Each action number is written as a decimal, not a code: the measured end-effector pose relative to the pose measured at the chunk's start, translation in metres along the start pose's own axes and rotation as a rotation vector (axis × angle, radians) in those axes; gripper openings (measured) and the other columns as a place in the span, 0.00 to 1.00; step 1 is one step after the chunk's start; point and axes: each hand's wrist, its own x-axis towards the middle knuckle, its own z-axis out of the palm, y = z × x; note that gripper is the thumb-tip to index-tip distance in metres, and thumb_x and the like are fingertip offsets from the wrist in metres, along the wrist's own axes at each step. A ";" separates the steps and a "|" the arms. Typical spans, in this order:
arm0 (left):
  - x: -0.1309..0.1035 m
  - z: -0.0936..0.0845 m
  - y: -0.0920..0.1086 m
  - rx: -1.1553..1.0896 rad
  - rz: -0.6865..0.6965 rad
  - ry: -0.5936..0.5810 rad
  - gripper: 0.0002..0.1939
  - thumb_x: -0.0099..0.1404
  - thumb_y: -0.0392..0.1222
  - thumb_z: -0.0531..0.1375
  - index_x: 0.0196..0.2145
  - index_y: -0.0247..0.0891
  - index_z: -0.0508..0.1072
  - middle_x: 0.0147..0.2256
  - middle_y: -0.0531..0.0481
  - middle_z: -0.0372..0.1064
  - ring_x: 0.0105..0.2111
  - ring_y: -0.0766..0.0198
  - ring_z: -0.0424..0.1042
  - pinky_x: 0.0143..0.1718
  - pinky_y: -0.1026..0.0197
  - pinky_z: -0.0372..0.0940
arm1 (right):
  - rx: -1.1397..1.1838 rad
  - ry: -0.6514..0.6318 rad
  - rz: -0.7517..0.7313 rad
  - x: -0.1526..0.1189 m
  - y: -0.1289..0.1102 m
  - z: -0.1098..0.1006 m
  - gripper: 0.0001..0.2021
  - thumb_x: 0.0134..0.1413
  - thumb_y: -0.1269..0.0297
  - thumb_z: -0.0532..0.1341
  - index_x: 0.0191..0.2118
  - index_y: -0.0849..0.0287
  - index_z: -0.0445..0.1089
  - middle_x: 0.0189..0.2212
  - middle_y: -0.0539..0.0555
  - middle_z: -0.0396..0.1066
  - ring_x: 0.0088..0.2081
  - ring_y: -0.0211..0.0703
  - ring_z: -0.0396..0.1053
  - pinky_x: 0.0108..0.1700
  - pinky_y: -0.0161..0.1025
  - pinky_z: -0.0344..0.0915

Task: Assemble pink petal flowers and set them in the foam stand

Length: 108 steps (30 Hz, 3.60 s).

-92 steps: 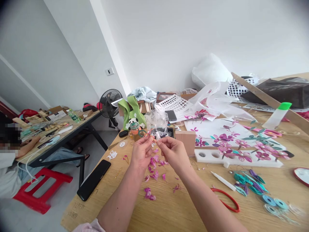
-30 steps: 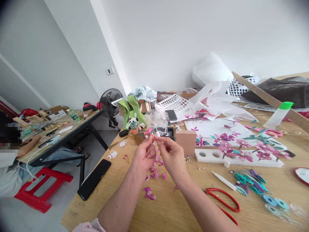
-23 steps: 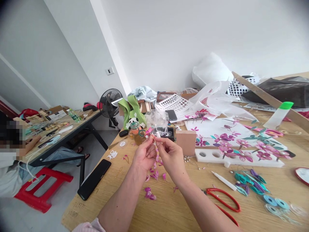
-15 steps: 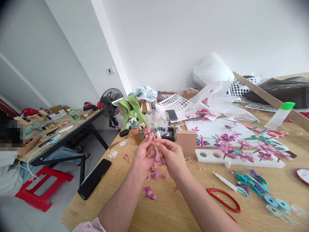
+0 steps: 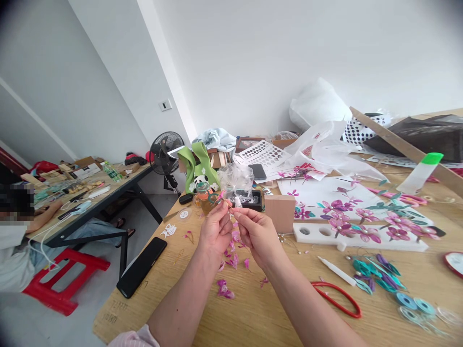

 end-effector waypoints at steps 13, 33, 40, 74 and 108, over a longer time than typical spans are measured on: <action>0.000 0.000 -0.001 0.062 0.035 0.023 0.14 0.43 0.39 0.71 0.27 0.31 0.74 0.15 0.61 0.55 0.12 0.82 0.40 0.12 0.71 0.35 | -0.100 0.015 -0.063 0.001 0.004 -0.002 0.17 0.42 0.54 0.69 0.34 0.63 0.72 0.11 0.41 0.54 0.13 0.24 0.43 0.14 0.29 0.38; -0.001 0.003 0.004 0.270 0.060 0.010 0.15 0.41 0.43 0.71 0.27 0.32 0.77 0.18 0.56 0.61 0.14 0.81 0.44 0.14 0.70 0.35 | -0.092 0.070 -0.107 0.003 0.008 -0.004 0.18 0.40 0.52 0.69 0.26 0.62 0.67 0.11 0.41 0.55 0.13 0.24 0.43 0.15 0.27 0.38; 0.000 -0.002 0.011 0.334 0.012 -0.096 0.15 0.43 0.43 0.71 0.27 0.32 0.76 0.18 0.59 0.53 0.15 0.80 0.44 0.15 0.70 0.34 | -0.118 0.072 -0.135 0.004 0.008 -0.006 0.16 0.42 0.53 0.69 0.26 0.61 0.67 0.11 0.42 0.55 0.13 0.24 0.44 0.15 0.27 0.39; 0.003 -0.007 0.007 0.484 0.113 -0.048 0.16 0.44 0.47 0.70 0.25 0.32 0.74 0.15 0.59 0.57 0.14 0.79 0.43 0.16 0.68 0.40 | -0.119 0.027 -0.077 0.001 0.003 -0.001 0.17 0.41 0.52 0.68 0.25 0.60 0.65 0.11 0.42 0.55 0.12 0.26 0.43 0.15 0.30 0.37; 0.002 -0.004 0.002 0.529 0.229 0.017 0.10 0.46 0.42 0.68 0.23 0.34 0.75 0.18 0.56 0.64 0.20 0.73 0.58 0.24 0.67 0.54 | -1.486 0.308 -1.091 0.002 0.020 -0.018 0.06 0.61 0.65 0.55 0.37 0.61 0.67 0.20 0.48 0.70 0.20 0.36 0.68 0.23 0.33 0.52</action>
